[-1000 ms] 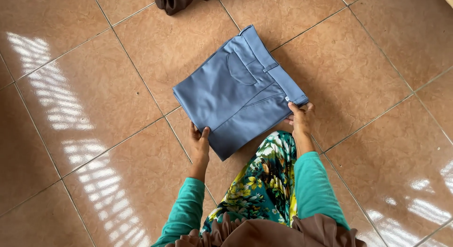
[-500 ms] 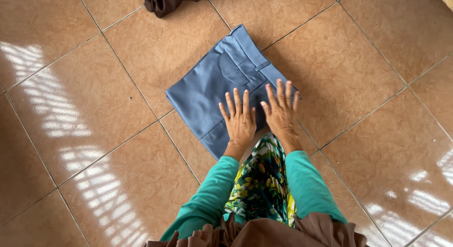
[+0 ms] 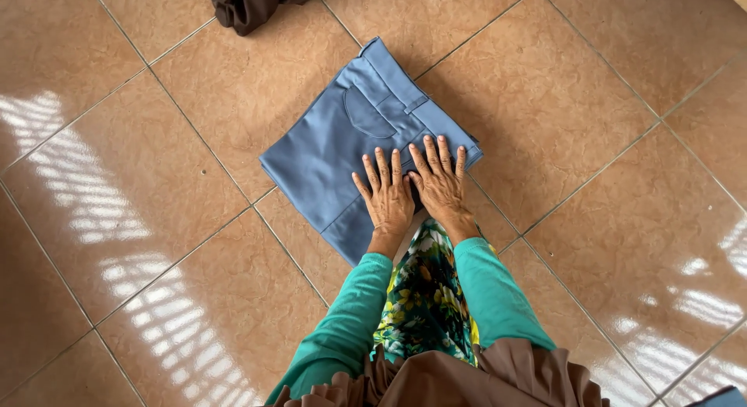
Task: Folding trousers and stacking them neatly on the floor in a factory setting.
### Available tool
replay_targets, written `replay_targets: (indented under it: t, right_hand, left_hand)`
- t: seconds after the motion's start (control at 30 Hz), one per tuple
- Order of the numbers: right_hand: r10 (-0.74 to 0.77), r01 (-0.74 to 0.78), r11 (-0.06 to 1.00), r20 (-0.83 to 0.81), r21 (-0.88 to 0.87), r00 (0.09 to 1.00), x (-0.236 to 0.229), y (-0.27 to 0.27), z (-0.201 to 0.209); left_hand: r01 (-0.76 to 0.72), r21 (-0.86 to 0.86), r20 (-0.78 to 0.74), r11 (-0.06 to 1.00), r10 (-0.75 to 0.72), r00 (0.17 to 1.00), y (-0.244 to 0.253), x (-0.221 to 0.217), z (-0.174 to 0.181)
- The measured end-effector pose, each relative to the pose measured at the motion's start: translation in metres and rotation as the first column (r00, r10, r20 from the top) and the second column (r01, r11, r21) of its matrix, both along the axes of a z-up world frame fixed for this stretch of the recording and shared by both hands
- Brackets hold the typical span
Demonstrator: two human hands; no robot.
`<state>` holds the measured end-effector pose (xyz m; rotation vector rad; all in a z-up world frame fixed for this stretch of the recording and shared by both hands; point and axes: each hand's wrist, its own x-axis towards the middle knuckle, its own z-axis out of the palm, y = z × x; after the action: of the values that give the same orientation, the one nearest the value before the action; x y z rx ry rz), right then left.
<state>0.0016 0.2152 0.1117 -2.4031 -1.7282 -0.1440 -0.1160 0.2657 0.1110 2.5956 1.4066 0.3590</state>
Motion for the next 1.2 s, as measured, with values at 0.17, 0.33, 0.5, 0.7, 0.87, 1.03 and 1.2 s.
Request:
replay_targets:
  t: [0.17,0.33,0.5,0.7,0.87,1.03,1.2]
  right_hand:
    - [-0.062,0.062,0.998,0.009,0.022,0.998,0.004,-0.021,0.009]
    - [-0.183,0.183,0.98,-0.017,0.073,0.983,0.023,-0.065,0.012]
    - [-0.337,0.333,0.932,0.007,0.143,0.941,0.041,-0.133,0.012]
    - [-0.426,0.405,0.892,0.074,0.2,0.902,0.046,-0.178,0.007]
    - [-0.436,0.411,0.886,0.084,0.216,0.896,0.047,-0.185,0.005]
    - [-0.47,0.45,0.867,0.051,0.213,0.881,0.048,-0.2,0.007]
    - [-0.612,0.59,0.777,0.045,0.217,0.79,0.054,-0.268,0.002]
  left_hand:
    - [0.032,0.0,0.024,0.999,-0.032,0.999,-0.014,0.008,0.018]
    - [0.148,0.032,0.066,0.988,-0.15,0.986,-0.051,0.035,0.031]
    - [0.302,0.062,0.108,0.951,-0.307,0.945,-0.102,0.067,0.031]
    - [0.373,0.131,0.072,0.919,-0.384,0.92,-0.136,0.084,0.026]
    - [0.371,0.17,0.066,0.913,-0.386,0.92,-0.14,0.087,0.027]
    - [0.395,0.163,0.053,0.904,-0.408,0.911,-0.154,0.097,0.026]
    - [0.521,0.083,0.099,0.849,-0.528,0.844,-0.211,0.124,0.019]
